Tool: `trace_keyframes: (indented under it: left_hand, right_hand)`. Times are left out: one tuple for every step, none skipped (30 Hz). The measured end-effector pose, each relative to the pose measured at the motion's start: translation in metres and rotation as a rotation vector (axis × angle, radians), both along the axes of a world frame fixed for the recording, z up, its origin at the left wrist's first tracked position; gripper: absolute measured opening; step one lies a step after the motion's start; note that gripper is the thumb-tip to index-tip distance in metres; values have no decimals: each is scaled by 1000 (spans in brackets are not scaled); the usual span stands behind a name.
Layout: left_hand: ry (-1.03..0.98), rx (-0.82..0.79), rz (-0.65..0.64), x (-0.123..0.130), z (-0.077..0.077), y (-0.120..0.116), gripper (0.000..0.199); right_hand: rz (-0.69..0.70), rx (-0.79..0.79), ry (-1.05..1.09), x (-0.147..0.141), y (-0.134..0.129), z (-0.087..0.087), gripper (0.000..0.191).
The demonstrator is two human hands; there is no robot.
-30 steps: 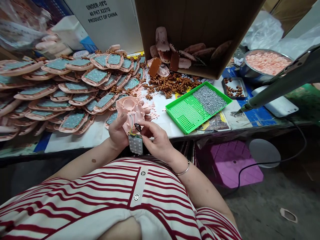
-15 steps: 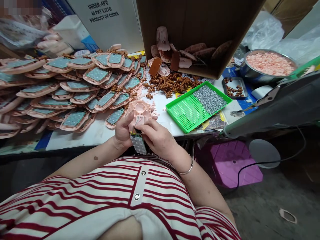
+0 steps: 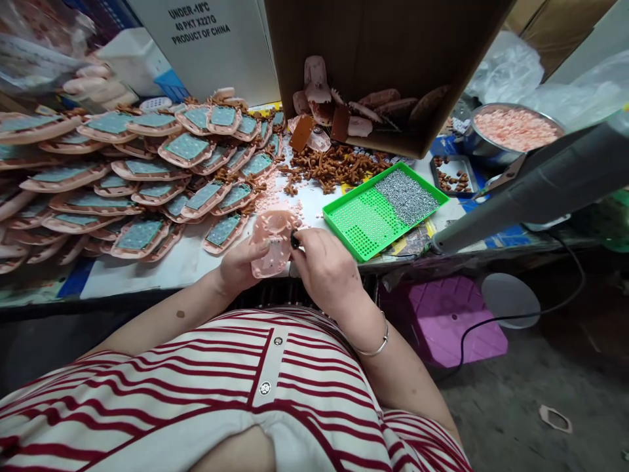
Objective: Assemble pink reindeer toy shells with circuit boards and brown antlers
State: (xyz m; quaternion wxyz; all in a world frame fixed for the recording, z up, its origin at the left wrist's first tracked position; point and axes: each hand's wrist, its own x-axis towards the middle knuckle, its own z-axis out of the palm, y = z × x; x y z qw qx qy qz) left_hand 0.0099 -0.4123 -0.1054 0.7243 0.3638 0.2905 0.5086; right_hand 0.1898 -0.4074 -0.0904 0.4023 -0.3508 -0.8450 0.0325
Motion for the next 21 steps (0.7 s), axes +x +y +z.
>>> trace_keyframes:
  left_hand:
    - [-1, -11, -51, 1, 2, -1, 47]
    - [-8, -16, -96, 3, 4, -2, 49]
    - [-22, -16, -128, 5, 6, -2, 50]
    - [-40, -13, -151, 6, 7, -3, 49]
    - [-59, -13, -167, 7, 7, -3, 48]
    - [-76, -21, -178, 8, 7, -4, 47]
    - [-89, -42, -186, 7, 6, -4, 45]
    - [-97, -72, -190, 7, 3, -4, 44]
    - [-100, -105, -189, 5, 1, -4, 43]
    - [-99, -135, -184, 4, -2, -3, 43]
    - [-97, -158, -180, 2, -5, -3, 43]
    - [-97, -172, -181, 1, -8, -2, 43]
    - [-99, -178, -188, -1, -10, -1, 43]
    - [-100, -177, -201, -2, -11, -1, 43]
    - [-102, -174, -217, -3, -12, 0, 45]
    - [-103, -173, -237, -3, -13, 0, 47]
    - [-107, -173, -255, -3, -13, 0, 50]
    - [-113, -173, -269, -2, -12, 0, 54]
    - [-122, -171, -275, -1, -11, 0, 57]
    - [-133, -166, -270, 0, -10, 0, 60]
    - [-143, -159, -256, 2, -9, -1, 63]
  right_hand:
    - [27, -42, 27, -1, 0, 3, 15]
    - [55, -79, 55, -2, 0, 6, 13]
    - [79, -109, 86, -3, 0, 7, 12]
    - [97, -133, 119, -4, 1, 8, 13]
    - [109, -155, 152, -5, 2, 8, 14]
    - [116, -179, 178, -6, 4, 8, 16]
    - [121, -202, 194, -6, 5, 6, 17]
    - [128, -221, 197, -5, 6, 5, 16]
    - [138, -235, 189, -5, 7, 4, 14]
    - [150, -245, 175, -4, 8, 2, 14]
    - [159, -249, 161, -3, 8, 1, 15]
    - [163, -247, 148, -3, 9, -1, 16]
    - [161, -241, 139, -2, 9, -2, 17]
    - [152, -231, 136, -2, 9, -2, 17]
    - [138, -216, 140, -2, 10, -3, 17]
    - [119, -197, 154, -2, 10, -4, 16]
    - [101, -179, 176, -2, 11, -4, 16]
    - [83, -167, 204, -2, 11, -5, 15]
    - [64, -163, 236, -3, 12, -6, 14]
    - [43, -168, 269, -3, 12, -7, 14]
    - [19, -180, 299, -4, 12, -8, 13]
